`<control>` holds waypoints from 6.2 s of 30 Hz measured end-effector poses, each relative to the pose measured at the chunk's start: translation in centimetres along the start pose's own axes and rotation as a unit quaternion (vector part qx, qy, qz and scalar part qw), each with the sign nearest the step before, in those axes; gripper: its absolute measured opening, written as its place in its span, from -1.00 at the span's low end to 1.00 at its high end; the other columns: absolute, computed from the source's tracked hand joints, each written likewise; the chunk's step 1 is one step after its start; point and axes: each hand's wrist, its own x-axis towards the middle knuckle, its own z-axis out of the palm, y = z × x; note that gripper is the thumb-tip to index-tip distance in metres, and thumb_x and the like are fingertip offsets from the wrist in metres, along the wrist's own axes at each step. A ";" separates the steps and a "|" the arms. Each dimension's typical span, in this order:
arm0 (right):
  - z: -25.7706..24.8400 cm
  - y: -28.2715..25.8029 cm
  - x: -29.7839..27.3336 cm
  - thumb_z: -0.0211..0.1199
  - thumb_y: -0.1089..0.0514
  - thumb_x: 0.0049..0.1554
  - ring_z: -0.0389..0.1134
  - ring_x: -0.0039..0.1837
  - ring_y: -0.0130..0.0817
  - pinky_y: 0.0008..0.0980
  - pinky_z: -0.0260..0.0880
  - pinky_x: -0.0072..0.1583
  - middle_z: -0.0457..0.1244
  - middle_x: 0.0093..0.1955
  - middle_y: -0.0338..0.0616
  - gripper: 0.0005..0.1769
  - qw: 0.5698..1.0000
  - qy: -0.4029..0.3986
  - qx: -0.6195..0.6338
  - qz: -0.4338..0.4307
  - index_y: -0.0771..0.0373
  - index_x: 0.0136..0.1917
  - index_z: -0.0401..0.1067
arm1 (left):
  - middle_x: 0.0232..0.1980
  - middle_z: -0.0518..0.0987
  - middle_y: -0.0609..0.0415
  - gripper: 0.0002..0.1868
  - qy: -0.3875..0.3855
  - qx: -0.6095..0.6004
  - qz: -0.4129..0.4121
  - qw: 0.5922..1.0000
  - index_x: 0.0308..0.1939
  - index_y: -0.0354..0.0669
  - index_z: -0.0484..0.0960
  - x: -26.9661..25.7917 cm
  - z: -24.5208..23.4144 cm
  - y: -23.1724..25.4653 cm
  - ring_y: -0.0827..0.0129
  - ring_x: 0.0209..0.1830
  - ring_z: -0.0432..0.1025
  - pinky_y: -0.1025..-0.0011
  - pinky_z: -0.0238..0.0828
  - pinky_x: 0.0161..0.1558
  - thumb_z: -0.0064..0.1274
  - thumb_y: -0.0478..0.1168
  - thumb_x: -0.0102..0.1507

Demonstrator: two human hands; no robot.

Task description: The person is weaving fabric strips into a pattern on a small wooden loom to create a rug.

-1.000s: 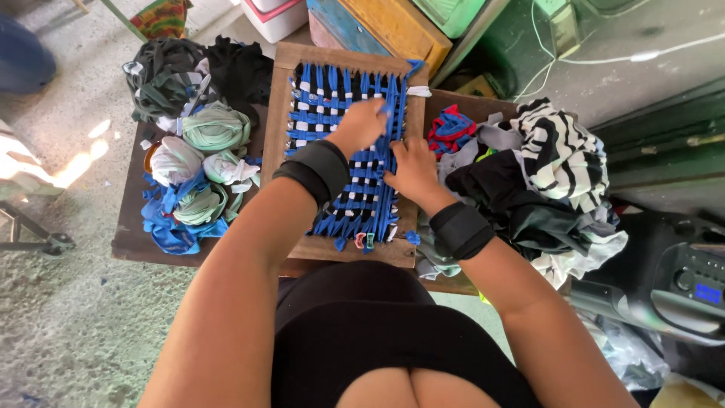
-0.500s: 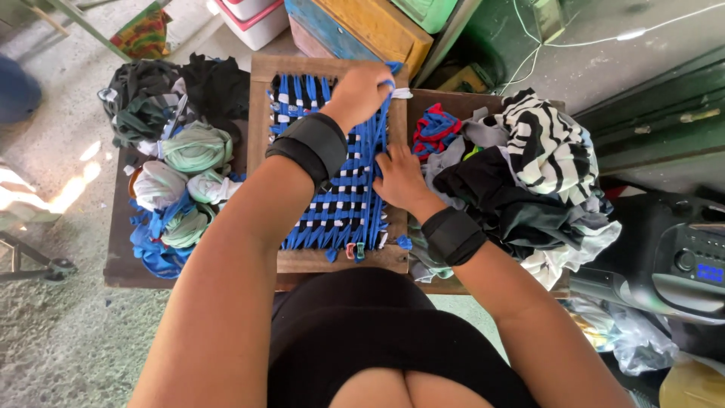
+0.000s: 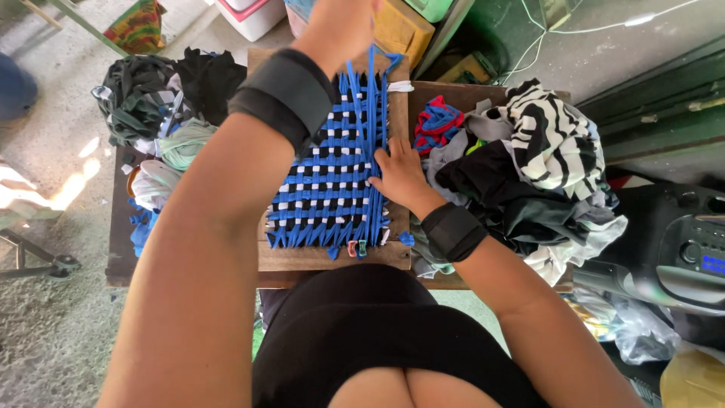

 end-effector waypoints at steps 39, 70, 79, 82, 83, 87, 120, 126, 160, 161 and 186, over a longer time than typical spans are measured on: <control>-14.9 -5.6 5.0 0.26 0.30 0.05 0.38 0.07 -0.03 -0.16 0.43 0.06 0.31 0.01 -0.09 -0.79 0.941 0.107 0.113 -0.300 0.28 0.01 0.49 | 0.28 0.45 0.05 -0.62 -0.282 -0.039 -0.148 0.947 0.14 0.14 0.67 -20.5 0.3 7.8 0.00 0.19 0.33 0.11 0.33 0.20 0.01 -0.15 0.24; -2.4 0.2 5.6 0.38 0.06 -0.04 0.39 -0.02 0.01 0.05 0.33 -0.03 0.36 -0.18 -0.10 -0.82 0.992 -0.092 -0.075 -0.048 -0.01 -0.13 0.68 | -0.15 0.70 0.16 -0.43 -0.402 0.160 -0.099 0.896 0.47 -0.15 0.33 -22.5 3.0 11.2 0.15 -0.21 0.60 0.12 0.31 -0.29 -0.19 -0.25 0.34; -2.2 0.0 5.9 0.45 0.01 -0.11 0.23 0.10 -0.07 -0.04 0.09 0.07 0.24 -0.11 -0.13 -0.71 0.994 -0.038 -0.078 -0.059 -0.08 -0.05 0.68 | -0.06 0.66 0.15 -0.41 -0.408 0.184 -0.097 0.889 0.46 -0.14 0.31 -22.6 5.2 10.6 0.18 -0.19 0.56 0.09 0.28 -0.39 -0.16 -0.22 0.30; -2.2 -0.9 6.3 0.45 0.00 -0.16 0.20 0.10 -0.04 -0.02 0.05 0.10 0.23 -0.13 -0.11 -0.78 0.995 -0.046 -0.076 -0.051 -0.05 -0.18 0.69 | -0.08 0.68 0.20 -0.39 -0.433 0.174 -0.102 0.879 0.51 -0.13 0.29 -22.6 4.5 10.8 0.21 -0.19 0.59 0.15 0.31 -0.35 -0.17 -0.25 0.34; -1.6 -0.9 6.5 0.43 0.01 -0.16 0.19 0.10 -0.03 -0.03 0.05 0.12 0.23 -0.13 -0.11 -0.83 0.993 -0.026 -0.097 -0.068 0.01 -0.25 0.66 | -0.07 0.68 0.20 -0.45 -0.436 0.168 -0.122 0.875 0.49 -0.05 0.34 -22.5 4.6 10.6 0.19 -0.17 0.59 0.14 0.33 -0.33 -0.21 -0.24 0.38; 0.2 -0.2 7.2 0.33 0.09 -0.13 0.18 0.11 -0.07 -0.06 0.08 0.16 0.24 -0.09 -0.13 -0.88 0.974 0.062 -0.159 -0.149 0.16 -0.38 0.58 | -0.05 0.66 0.16 -0.47 -0.444 0.141 -0.164 0.870 0.43 0.13 0.40 -22.0 4.6 9.9 0.13 -0.11 0.58 0.14 0.38 -0.27 -0.21 -0.23 0.35; 0.6 1.0 6.7 0.27 0.19 -0.08 0.19 0.10 -0.07 -0.03 0.07 0.14 0.20 -0.12 -0.14 -0.91 0.989 0.057 -0.073 -0.112 0.15 -0.39 0.56 | 0.12 0.62 0.01 -0.48 -0.403 0.040 -0.217 0.888 0.42 0.11 0.41 -21.4 2.1 9.5 0.01 0.08 0.52 0.01 0.48 -0.05 -0.29 -0.21 0.36; 1.4 5.3 8.2 0.37 0.05 -0.10 0.21 0.09 0.01 0.04 0.15 0.00 0.24 -0.09 -0.12 -0.86 0.990 -0.054 0.007 -0.131 0.02 -0.22 0.64 | 0.16 0.61 -0.06 -0.38 -0.416 0.002 -0.242 0.877 0.51 0.16 0.30 -20.7 1.4 8.9 0.01 0.10 0.53 0.07 0.47 0.04 -0.28 -0.21 0.33; 0.1 4.6 9.3 0.41 0.06 -0.15 0.41 -0.03 -0.13 0.03 0.22 -0.05 0.41 -0.17 -0.22 -0.87 0.994 -0.075 0.021 -0.074 0.04 -0.27 0.65 | 0.17 0.62 -0.11 -0.41 -0.377 -0.051 -0.230 0.896 0.41 -0.02 0.37 -20.9 1.6 7.6 -0.03 0.16 0.51 0.04 0.45 0.11 -0.02 -0.02 0.31; -0.2 4.9 9.4 0.42 0.07 -0.11 0.43 -0.07 -0.19 -0.06 0.29 -0.08 0.42 -0.19 -0.21 -0.87 0.991 -0.079 0.097 -0.052 0.08 -0.25 0.63 | 0.15 0.62 -0.10 -0.47 -0.338 -0.047 -0.237 0.910 0.35 -0.02 0.42 -20.6 1.6 7.6 -0.03 0.15 0.50 0.02 0.45 0.10 -0.01 0.00 0.31; 0.3 2.6 2.8 0.33 0.15 -0.06 0.32 0.22 0.23 0.02 0.37 0.13 0.23 0.26 0.20 -0.15 0.985 0.018 0.170 0.028 0.22 0.46 0.10 | -0.31 0.63 -0.23 -0.67 -0.019 -0.080 -0.128 0.988 -0.39 -0.18 0.71 -10.5 5.1 1.3 -0.19 -0.22 0.51 -0.09 0.38 -0.14 0.11 -0.01 0.28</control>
